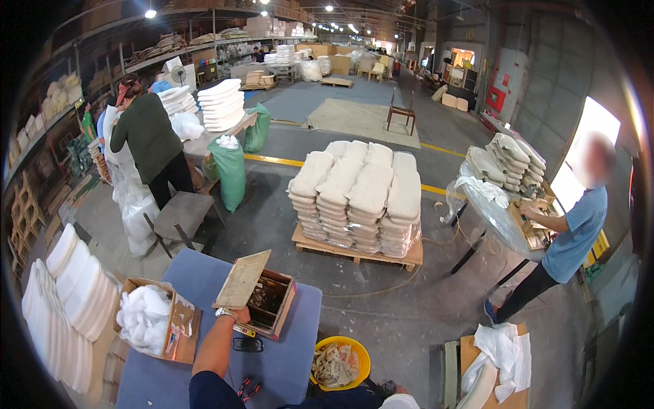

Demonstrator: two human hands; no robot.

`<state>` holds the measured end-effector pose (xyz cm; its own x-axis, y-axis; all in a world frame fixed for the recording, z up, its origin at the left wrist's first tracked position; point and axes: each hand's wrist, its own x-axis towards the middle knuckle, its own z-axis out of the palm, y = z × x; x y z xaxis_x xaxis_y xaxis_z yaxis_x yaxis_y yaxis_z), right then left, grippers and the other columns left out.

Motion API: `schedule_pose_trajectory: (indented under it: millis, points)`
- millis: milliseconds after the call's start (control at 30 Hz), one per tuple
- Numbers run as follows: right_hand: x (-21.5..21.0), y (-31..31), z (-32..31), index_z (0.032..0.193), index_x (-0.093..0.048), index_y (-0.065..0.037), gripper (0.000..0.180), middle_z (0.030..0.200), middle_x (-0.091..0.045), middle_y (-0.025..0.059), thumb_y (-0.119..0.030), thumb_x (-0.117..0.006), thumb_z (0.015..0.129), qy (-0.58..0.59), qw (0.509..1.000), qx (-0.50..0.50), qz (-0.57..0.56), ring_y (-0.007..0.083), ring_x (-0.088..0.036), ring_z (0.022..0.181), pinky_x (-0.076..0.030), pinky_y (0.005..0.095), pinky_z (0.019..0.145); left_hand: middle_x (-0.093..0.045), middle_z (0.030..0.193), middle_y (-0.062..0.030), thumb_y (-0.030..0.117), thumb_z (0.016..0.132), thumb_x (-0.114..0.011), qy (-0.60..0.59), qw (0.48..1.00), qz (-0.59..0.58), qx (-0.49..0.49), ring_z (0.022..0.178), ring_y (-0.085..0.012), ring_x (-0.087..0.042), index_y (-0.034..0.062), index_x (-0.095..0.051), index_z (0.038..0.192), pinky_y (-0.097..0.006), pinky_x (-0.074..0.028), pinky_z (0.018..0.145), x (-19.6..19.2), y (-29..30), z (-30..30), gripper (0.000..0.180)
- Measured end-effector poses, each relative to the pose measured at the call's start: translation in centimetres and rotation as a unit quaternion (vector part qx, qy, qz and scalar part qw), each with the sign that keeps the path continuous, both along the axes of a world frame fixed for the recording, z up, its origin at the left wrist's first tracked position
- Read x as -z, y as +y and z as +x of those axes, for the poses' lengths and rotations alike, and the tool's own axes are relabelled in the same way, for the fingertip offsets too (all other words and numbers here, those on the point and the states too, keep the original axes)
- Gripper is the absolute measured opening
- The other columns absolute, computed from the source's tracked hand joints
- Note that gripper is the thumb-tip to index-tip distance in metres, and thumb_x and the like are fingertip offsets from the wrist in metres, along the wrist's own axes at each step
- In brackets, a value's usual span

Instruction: The person assembles a cushion by folding fabric over a foam insert, trimming excess fabric with a utility knife, and securing the edges with a staple gun. The person repeats this process on multiple cushions at a workbench.

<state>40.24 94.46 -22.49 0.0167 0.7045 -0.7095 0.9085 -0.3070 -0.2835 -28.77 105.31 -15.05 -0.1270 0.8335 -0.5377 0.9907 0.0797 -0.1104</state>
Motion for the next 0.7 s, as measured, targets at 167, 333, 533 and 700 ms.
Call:
schedule_pose_trajectory:
  millis: [167, 333, 533, 700]
  points:
    - [0.1, -0.9, 0.9, 0.124, -0.070, -0.018, 0.051, 0.118, -0.074, 0.0118, -0.055, -0.061, 0.090, 0.007, 1.000, 0.015, 0.003, 0.0342, -0.069, 0.113, -0.053, 0.0416, 0.094, -0.076, 0.114, -0.0110, 0.049, 0.086, -0.070, -0.117, 0.989, -0.066, -0.057, 0.111, -0.0342, -0.068, 0.0192, -0.080, 0.109, -0.045, -0.049, 0.103, -6.1, 0.2, 2.5, 0.039]
    - [0.4, -0.6, 0.3, 0.124, -0.070, -0.018, 0.052, 0.118, -0.074, 0.0119, -0.056, -0.061, 0.090, 0.021, 1.000, 0.001, 0.000, 0.0342, -0.069, 0.113, -0.053, 0.0415, 0.094, -0.079, 0.104, -0.0048, 0.034, 0.084, -0.077, -0.276, 0.954, -0.031, -0.116, 0.100, -0.0238, -0.071, 0.0171, -0.081, 0.106, -0.040, -0.052, 0.097, -9.2, -2.2, 1.9, 0.028]
    - [0.1, -0.6, 0.4, 0.124, -0.070, -0.018, 0.052, 0.118, -0.074, 0.0120, -0.056, -0.062, 0.090, 0.030, 1.000, -0.005, 0.003, 0.0341, -0.069, 0.113, -0.052, 0.0413, 0.095, -0.079, 0.104, -0.0064, 0.030, 0.084, -0.075, -0.290, 0.955, 0.012, -0.065, 0.101, -0.0248, -0.071, 0.0176, -0.081, 0.107, -0.040, -0.052, 0.097, -7.2, -2.5, 1.0, 0.027]
    - [-0.3, -0.5, 1.0, 0.124, -0.070, -0.018, 0.052, 0.119, -0.074, 0.0120, -0.056, -0.062, 0.090, 0.031, 0.999, -0.012, 0.005, 0.0340, -0.069, 0.113, -0.052, 0.0411, 0.095, -0.077, 0.108, -0.0087, 0.031, 0.086, -0.074, -0.273, 0.957, 0.072, -0.063, 0.102, -0.0278, -0.071, 0.0159, -0.079, 0.107, -0.042, -0.052, 0.097, -6.3, -2.5, 1.6, 0.026]
